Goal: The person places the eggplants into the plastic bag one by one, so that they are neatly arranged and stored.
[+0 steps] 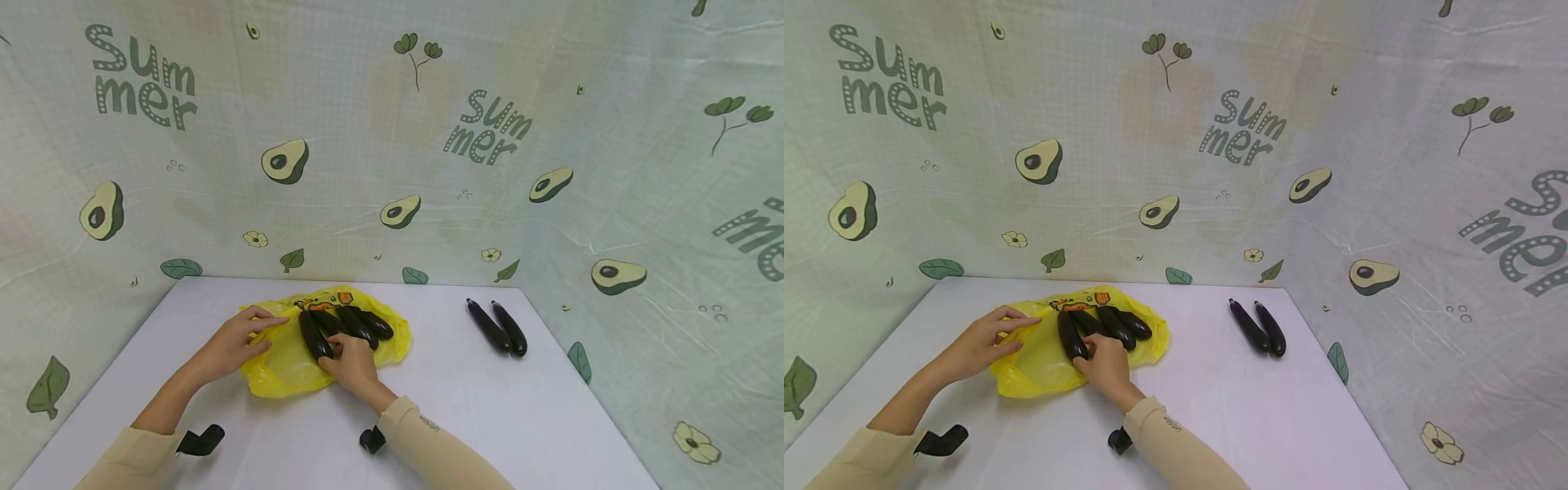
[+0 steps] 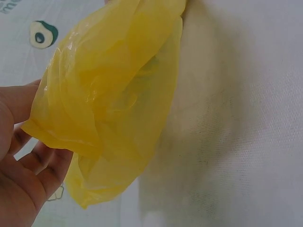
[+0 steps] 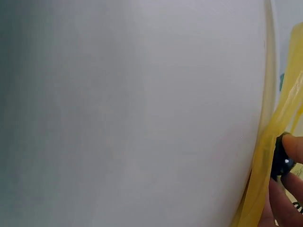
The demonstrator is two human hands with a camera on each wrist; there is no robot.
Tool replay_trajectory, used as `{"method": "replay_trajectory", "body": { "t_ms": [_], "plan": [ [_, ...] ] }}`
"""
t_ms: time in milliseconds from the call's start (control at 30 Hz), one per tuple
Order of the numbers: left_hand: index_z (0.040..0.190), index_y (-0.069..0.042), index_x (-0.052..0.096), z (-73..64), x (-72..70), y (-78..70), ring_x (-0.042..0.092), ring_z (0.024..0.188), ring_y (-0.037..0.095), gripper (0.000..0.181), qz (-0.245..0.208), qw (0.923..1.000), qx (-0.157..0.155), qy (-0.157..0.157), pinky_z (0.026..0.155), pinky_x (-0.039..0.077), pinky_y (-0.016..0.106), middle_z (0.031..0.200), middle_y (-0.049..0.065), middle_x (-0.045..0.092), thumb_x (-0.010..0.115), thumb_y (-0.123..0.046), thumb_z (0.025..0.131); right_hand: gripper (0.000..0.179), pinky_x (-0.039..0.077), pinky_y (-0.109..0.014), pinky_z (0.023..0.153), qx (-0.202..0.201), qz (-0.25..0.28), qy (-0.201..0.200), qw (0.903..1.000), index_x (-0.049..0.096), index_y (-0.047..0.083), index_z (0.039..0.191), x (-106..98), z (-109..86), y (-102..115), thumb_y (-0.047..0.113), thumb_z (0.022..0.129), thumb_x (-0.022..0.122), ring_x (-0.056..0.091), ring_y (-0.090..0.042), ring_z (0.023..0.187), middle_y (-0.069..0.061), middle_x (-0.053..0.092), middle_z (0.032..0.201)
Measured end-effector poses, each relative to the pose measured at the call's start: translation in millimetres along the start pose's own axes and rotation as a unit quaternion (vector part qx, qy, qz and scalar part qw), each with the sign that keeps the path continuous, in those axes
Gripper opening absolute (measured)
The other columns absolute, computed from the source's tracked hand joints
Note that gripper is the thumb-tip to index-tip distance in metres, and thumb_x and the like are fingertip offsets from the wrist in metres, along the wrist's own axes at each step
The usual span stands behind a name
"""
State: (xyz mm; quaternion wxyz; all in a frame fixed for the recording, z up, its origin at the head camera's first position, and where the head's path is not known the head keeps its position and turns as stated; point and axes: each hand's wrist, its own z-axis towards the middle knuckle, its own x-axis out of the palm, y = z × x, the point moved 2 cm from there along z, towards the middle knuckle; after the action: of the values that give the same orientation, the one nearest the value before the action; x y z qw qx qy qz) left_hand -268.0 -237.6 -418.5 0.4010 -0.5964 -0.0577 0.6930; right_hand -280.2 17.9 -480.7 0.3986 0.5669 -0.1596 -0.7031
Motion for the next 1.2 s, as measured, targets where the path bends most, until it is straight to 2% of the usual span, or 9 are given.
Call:
{"method": "replay_trajectory", "body": {
  "t_ms": [267,467,567,733,867,1067,1200],
  "plan": [
    [0.143,-0.013,0.069,-0.7,0.4,2.4,0.057,0.103,0.023,0.051,0.002,1.0000,-0.002,0.001,0.077,0.052,0.026,0.128,0.010,0.060,0.077,0.001,0.094,0.036,0.058,-0.028,0.079,0.005,-0.004,0.016,0.9999,0.077,0.003,0.121,0.5,1.0,-1.5,0.018,0.089,0.085,0.073,-0.018,0.090,-0.008,0.079,0.101],
    [0.143,-0.013,0.069,-0.9,0.5,2.7,0.056,0.102,0.023,0.051,0.000,1.0000,0.000,-0.001,0.076,0.051,0.026,0.127,0.009,0.060,0.076,0.000,0.095,0.043,0.058,-0.028,0.086,-0.002,0.012,0.056,0.9983,0.073,0.003,0.130,-4.6,0.1,-4.7,0.020,0.092,0.084,0.073,-0.018,0.098,-0.008,0.078,0.108],
    [0.143,-0.013,0.069,-1.1,0.9,2.9,0.056,0.102,0.023,0.050,0.001,1.0000,0.001,-0.005,0.075,0.051,0.025,0.126,0.008,0.061,0.077,0.000,0.095,0.044,0.058,-0.026,0.084,-0.004,0.030,0.080,0.9964,0.072,0.004,0.132,-13.4,-2.5,-5.9,0.019,0.092,0.084,0.072,-0.017,0.096,-0.011,0.077,0.113],
    [0.142,-0.011,0.070,-1.4,1.0,3.4,0.055,0.101,0.023,0.050,0.000,1.0000,0.003,-0.008,0.074,0.050,0.025,0.125,0.008,0.061,0.076,0.001,0.095,0.044,0.058,-0.024,0.077,-0.007,0.049,0.100,0.9938,0.071,0.005,0.134,-38.2,-8.3,-12.6,0.017,0.093,0.082,0.071,-0.016,0.089,-0.016,0.074,0.118],
    [0.142,-0.011,0.069,-2.3,0.6,3.3,0.054,0.101,0.022,0.050,-0.003,1.0000,0.003,-0.006,0.073,0.049,0.025,0.125,0.007,0.061,0.076,0.002,0.095,0.044,0.060,-0.029,0.078,-0.009,0.040,0.104,0.9938,0.070,0.003,0.135,-64.6,-12.8,-22.0,0.016,0.094,0.080,0.073,-0.025,0.092,-0.018,0.074,0.120],
    [0.142,-0.011,0.069,-1.8,0.2,2.3,0.054,0.100,0.022,0.050,-0.001,1.0000,0.004,-0.005,0.073,0.049,0.025,0.125,0.008,0.061,0.077,0.002,0.094,0.046,0.062,-0.035,0.080,-0.001,0.007,0.095,0.9955,0.069,0.003,0.137,-108.0,-18.1,-46.3,0.016,0.095,0.081,0.073,-0.030,0.096,-0.019,0.073,0.123],
    [0.142,-0.012,0.070,-0.5,0.4,2.4,0.055,0.099,0.021,0.051,-0.002,1.0000,0.002,-0.004,0.073,0.050,0.025,0.126,0.009,0.060,0.077,0.002,0.094,0.048,0.062,-0.035,0.080,0.013,-0.032,0.076,0.9965,0.069,0.005,0.137,-137.0,-21.1,-64.3,0.018,0.093,0.083,0.073,-0.028,0.097,-0.017,0.074,0.124]
  ]
}}
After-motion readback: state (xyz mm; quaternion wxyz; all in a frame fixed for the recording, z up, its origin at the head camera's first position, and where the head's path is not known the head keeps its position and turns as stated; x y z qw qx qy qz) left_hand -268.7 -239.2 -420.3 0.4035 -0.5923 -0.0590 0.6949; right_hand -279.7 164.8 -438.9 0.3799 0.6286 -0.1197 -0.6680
